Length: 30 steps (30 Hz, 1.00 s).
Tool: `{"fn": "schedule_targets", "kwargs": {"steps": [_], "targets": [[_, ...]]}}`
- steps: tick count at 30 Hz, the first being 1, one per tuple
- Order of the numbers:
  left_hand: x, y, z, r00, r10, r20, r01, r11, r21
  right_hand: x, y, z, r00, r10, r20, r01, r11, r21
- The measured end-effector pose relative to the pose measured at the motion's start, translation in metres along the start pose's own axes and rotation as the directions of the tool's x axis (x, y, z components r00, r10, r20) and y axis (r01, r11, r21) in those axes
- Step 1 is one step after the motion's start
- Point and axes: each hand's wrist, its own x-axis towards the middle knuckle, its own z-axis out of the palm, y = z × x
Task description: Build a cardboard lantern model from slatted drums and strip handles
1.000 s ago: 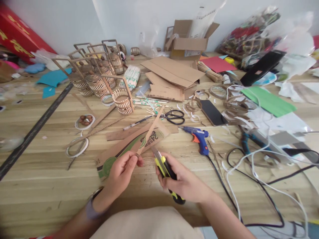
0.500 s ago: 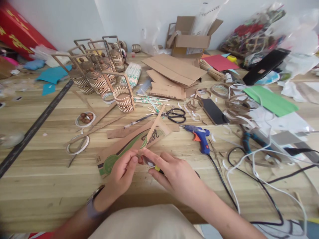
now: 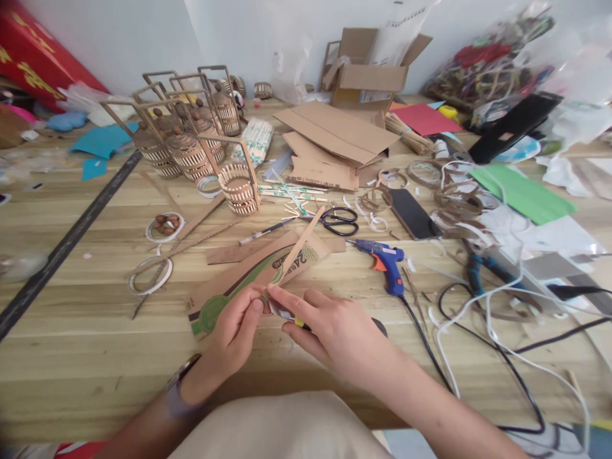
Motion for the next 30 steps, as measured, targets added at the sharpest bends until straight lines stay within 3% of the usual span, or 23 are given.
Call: {"fn": "schedule_targets", "kwargs": {"steps": [30], "targets": [[0.002, 0.004, -0.003, 0.997, 0.059, 0.047, -0.060, 0.998, 0.017, 0.002, -0.004, -0.015, 0.995, -0.003, 0.104, 0.011, 0.997, -0.077]]}}
